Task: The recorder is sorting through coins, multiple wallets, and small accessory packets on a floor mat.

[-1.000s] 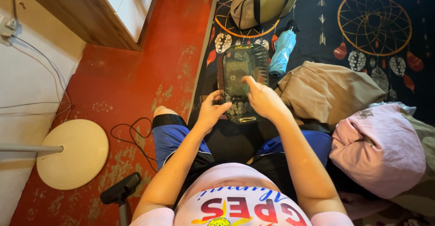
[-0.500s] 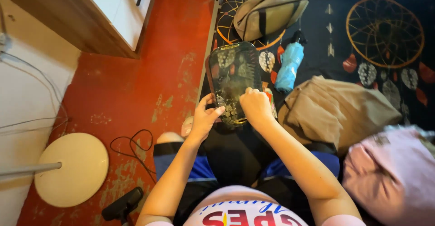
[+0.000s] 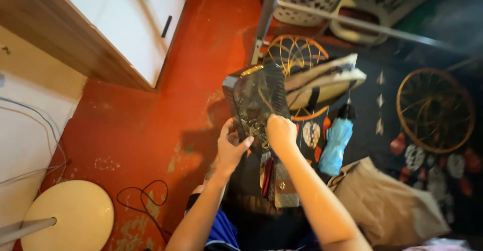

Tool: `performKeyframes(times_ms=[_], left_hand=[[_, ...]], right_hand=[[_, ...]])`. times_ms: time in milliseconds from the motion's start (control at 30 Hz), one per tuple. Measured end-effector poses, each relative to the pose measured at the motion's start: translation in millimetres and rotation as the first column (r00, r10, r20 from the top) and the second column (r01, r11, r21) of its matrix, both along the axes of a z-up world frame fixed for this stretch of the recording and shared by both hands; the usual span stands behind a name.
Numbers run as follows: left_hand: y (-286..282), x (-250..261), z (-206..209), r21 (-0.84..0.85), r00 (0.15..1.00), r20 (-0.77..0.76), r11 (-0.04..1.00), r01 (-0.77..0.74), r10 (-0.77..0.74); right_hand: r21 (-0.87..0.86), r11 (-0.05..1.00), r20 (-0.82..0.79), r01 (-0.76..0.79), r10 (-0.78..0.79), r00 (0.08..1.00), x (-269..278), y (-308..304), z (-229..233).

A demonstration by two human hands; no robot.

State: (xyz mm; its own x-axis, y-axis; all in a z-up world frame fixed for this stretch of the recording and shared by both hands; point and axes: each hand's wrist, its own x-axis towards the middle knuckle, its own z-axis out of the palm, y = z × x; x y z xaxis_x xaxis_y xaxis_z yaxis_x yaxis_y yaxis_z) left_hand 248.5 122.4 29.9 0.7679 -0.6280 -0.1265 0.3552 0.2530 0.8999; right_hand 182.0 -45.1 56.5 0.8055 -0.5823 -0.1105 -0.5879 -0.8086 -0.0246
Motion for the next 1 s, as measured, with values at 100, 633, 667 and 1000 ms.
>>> performKeyframes(times_ms=[100, 633, 667, 1000], left_hand=[[4.0, 27.3, 42.3, 0.005, 0.997, -0.060, 0.998, -0.057, 0.058], [35.9, 124.0, 259.3, 0.023, 0.994, -0.074, 0.996, 0.082, -0.080], [36.0, 121.8, 269.4, 0.006, 0.992, -0.070, 0.995, 0.102, -0.101], [11.1, 44.0, 299.3, -0.051, 0.868, -0.293, 0.914, 0.403, -0.400]], right_hand=[[0.036, 0.991, 0.029, 0.126, -0.127, 0.992, 32.6, 2.5, 41.6], [0.182, 0.974, -0.019, 0.136, -0.135, 0.991, 113.4, 34.0, 289.6], [0.315, 0.938, 0.083, 0.142, -0.177, 0.981, 103.4, 32.7, 307.6], [0.183, 0.962, 0.244, 0.202, -0.243, 0.939, -10.8, 49.0, 409.2]])
